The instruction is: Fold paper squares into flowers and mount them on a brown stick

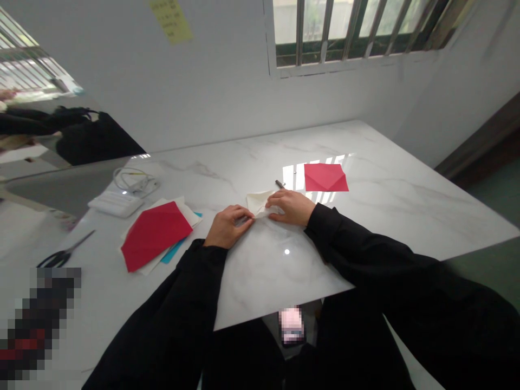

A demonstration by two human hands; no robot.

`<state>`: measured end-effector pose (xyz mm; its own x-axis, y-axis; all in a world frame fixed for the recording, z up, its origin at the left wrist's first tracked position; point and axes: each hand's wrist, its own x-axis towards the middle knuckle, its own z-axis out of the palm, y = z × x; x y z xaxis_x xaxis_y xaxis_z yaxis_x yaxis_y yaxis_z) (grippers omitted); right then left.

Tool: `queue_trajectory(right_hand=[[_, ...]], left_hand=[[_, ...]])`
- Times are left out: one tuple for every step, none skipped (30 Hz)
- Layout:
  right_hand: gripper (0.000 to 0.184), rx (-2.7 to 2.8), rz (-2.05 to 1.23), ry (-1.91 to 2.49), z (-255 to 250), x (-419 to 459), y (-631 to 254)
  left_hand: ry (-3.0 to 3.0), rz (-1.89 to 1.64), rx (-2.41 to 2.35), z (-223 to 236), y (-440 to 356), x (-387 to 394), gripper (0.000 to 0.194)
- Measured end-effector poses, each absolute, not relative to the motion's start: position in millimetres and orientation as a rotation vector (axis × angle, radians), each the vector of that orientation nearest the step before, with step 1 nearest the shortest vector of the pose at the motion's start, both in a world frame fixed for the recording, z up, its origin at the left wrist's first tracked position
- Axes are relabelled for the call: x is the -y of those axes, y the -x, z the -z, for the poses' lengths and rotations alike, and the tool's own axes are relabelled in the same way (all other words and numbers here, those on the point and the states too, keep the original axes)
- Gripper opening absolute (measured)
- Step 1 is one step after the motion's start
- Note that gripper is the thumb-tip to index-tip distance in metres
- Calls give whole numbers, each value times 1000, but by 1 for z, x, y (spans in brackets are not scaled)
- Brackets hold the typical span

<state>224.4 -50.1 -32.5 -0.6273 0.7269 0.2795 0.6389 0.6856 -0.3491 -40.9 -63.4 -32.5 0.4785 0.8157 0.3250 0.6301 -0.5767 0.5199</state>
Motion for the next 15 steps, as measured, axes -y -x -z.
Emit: queue_trajectory(right_hand=[[23,2504,-291,1084,31,51,-224],[23,2507,-283,1104,30,51,-224],[22,2507,-281,1125,29,52,-224],[21,2504,-283,1145,28,53,-224],[19,2500,-288,1161,27,53,-224],[18,2496,-295,1173,27,54,-224],[16,2491,-300,1179,26,55,-224],[14,2487,-301,1180,26,56,-224],[13,2486,-299,1177,26,57,-224],[12,2483,-294,1177,26,57,-224],[12,2480,-289,1181,26,58,-224],[11,2476,-284,1190,26,59,-224],[11,2474,-279,1202,26,59,-223],[11,2471,-274,1213,26,60,-223],[11,2468,-268,1222,26,60,-223]], left_hand=[[-2393,-796,-1236,33,41,63,17],[-2382,-801,-1249,33,40,62,18],[-2369,-806,-1258,34,40,62,19],[-2357,-808,-1264,33,41,62,19],[-2346,-813,-1269,33,41,62,20],[-2332,-819,-1278,33,41,62,21],[-2312,-829,-1290,33,41,62,22],[-2287,-839,-1306,33,42,62,23],[-2259,-853,-1325,34,42,63,24],[-2231,-866,-1343,34,42,63,24],[-2207,-877,-1358,35,42,64,24],[-2190,-885,-1367,36,42,64,24],[-2179,-892,-1373,37,42,65,24],[-2174,-898,-1374,38,42,65,24],[-2174,-901,-1370,39,42,65,23]])
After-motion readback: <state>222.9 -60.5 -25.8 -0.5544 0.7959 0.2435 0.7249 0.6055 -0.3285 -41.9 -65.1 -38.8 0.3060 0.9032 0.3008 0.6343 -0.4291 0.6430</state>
